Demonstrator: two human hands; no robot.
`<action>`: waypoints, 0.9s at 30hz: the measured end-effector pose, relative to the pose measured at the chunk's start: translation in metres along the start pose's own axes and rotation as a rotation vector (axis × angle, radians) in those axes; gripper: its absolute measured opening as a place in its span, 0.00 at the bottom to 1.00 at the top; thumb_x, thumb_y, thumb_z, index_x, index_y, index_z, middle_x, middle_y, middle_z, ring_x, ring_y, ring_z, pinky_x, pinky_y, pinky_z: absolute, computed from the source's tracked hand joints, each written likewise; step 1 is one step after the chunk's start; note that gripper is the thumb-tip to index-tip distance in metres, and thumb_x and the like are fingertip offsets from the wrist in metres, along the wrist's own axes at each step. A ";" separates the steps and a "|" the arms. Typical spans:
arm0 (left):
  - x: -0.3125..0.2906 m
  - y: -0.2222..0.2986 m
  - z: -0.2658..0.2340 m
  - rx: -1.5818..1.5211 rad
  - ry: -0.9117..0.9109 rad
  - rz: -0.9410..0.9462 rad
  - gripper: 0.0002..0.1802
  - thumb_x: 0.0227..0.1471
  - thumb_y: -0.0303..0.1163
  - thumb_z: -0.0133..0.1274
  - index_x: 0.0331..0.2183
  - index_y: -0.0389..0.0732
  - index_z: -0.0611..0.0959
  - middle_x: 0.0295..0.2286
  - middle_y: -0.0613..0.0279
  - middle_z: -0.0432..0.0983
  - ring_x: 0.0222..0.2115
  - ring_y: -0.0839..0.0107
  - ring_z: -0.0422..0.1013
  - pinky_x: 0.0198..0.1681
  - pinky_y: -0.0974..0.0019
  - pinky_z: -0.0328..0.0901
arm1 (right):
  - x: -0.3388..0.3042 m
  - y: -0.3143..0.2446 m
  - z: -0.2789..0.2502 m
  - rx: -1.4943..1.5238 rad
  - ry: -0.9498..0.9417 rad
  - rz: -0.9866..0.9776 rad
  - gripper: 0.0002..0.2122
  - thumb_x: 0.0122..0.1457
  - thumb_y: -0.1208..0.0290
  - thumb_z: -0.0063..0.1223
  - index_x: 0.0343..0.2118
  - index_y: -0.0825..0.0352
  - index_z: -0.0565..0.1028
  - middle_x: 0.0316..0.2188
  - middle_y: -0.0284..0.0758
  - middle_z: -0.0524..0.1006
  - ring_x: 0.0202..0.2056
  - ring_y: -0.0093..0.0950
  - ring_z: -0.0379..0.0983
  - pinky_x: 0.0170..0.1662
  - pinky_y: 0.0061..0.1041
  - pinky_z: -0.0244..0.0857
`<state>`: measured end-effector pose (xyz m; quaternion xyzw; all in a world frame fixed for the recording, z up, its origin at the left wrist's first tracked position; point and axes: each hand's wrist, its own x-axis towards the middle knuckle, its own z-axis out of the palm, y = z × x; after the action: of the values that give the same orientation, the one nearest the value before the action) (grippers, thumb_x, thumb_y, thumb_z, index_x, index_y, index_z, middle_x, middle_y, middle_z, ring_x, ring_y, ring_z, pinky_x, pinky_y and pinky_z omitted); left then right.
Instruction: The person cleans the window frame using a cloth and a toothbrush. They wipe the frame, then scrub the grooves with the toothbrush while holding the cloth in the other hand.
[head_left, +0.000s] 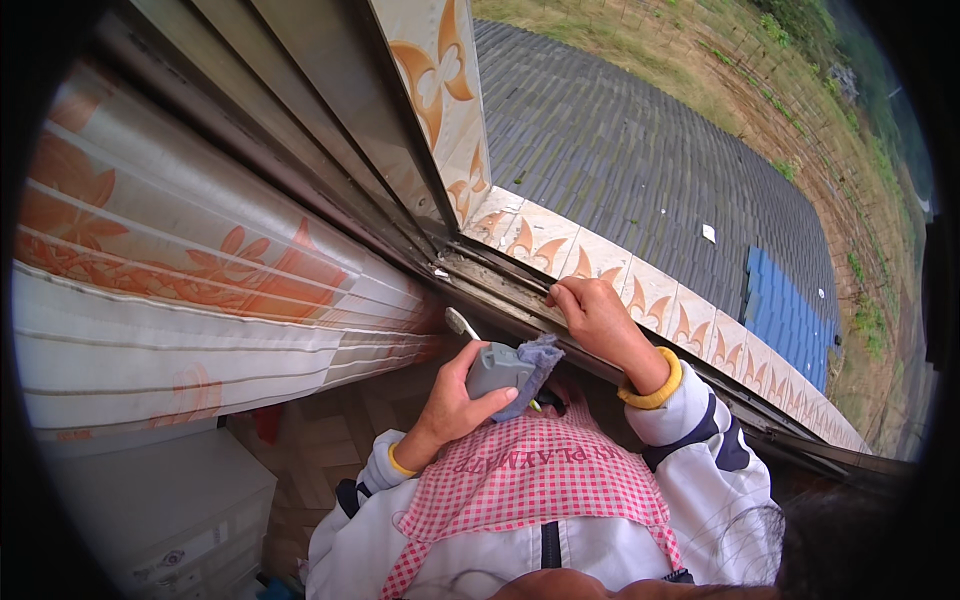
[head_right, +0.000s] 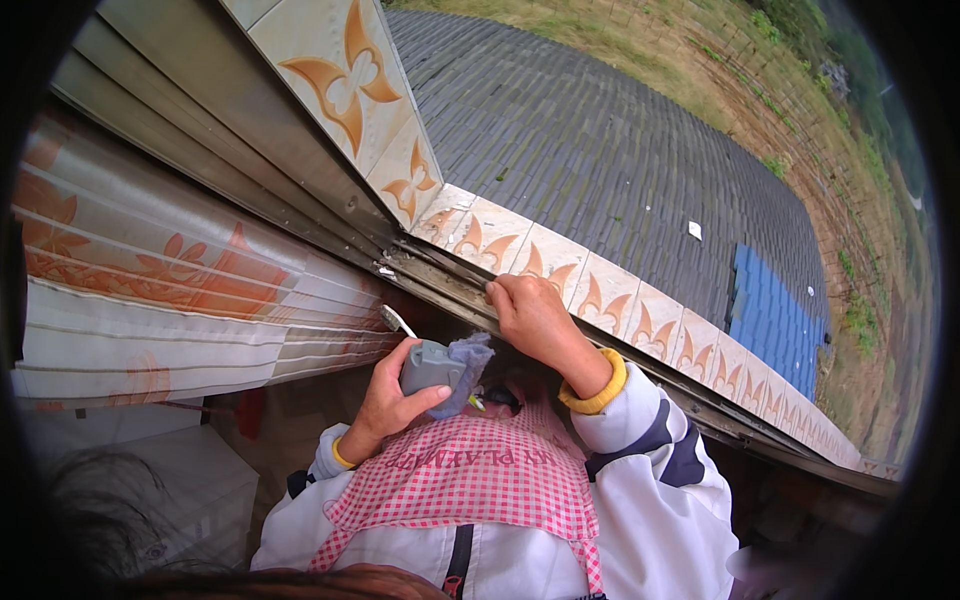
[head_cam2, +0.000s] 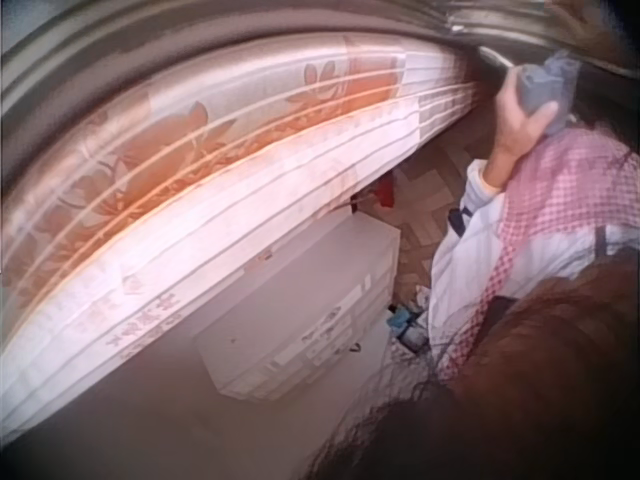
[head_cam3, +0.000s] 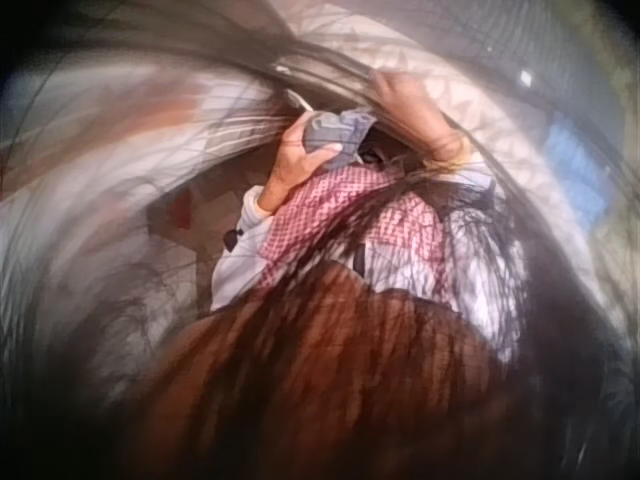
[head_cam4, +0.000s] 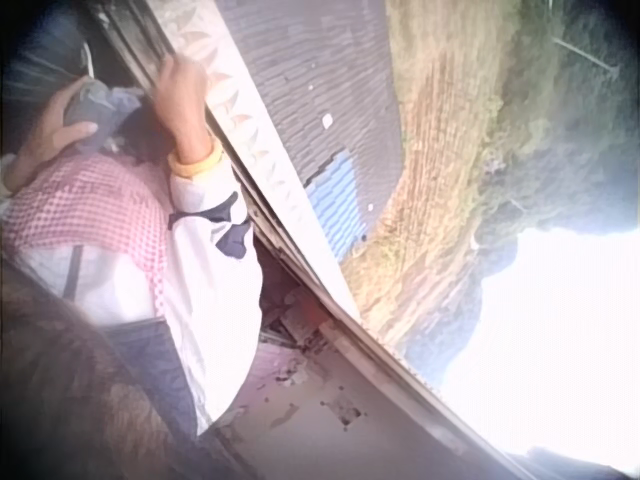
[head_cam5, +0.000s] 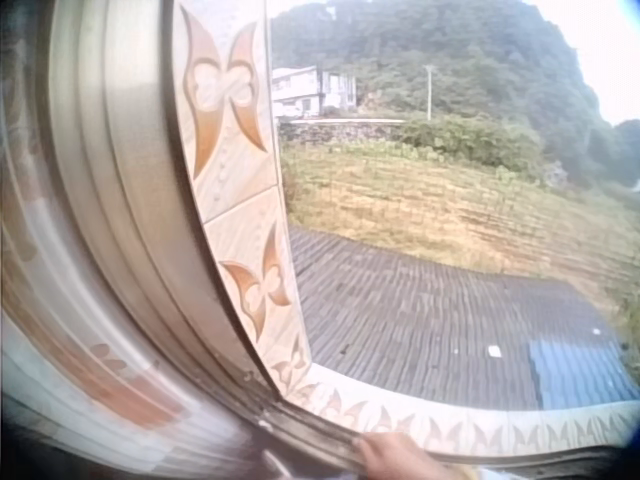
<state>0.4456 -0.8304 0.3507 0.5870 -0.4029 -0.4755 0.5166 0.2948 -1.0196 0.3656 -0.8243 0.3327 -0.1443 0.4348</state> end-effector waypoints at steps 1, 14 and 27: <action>-0.001 0.000 0.000 0.014 0.001 0.002 0.26 0.45 0.32 0.65 0.45 0.34 0.75 0.34 0.58 0.78 0.35 0.75 0.72 0.42 0.68 0.68 | 0.007 0.002 0.005 0.000 -0.018 0.010 0.14 0.65 0.70 0.45 0.31 0.76 0.79 0.23 0.50 0.78 0.26 0.40 0.76 0.33 0.35 0.67; -0.001 0.002 0.002 0.039 -0.020 0.010 0.26 0.45 0.33 0.65 0.45 0.34 0.75 0.33 0.58 0.77 0.35 0.75 0.72 0.42 0.68 0.68 | -0.016 -0.001 0.001 1.198 0.013 0.316 0.16 0.71 0.64 0.40 0.36 0.72 0.75 0.12 0.19 0.55 0.10 0.12 0.44 0.13 0.17 0.39; -0.007 0.002 0.001 0.009 0.006 -0.033 0.25 0.44 0.32 0.65 0.44 0.35 0.76 0.35 0.64 0.76 0.36 0.78 0.70 0.42 0.71 0.66 | -0.025 -0.015 -0.009 0.043 -0.035 0.109 0.14 0.64 0.68 0.45 0.29 0.73 0.79 0.21 0.49 0.77 0.26 0.45 0.76 0.33 0.38 0.69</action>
<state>0.4433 -0.8236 0.3536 0.5974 -0.3939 -0.4803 0.5072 0.2787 -1.0022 0.3842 -0.7979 0.3660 -0.1131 0.4654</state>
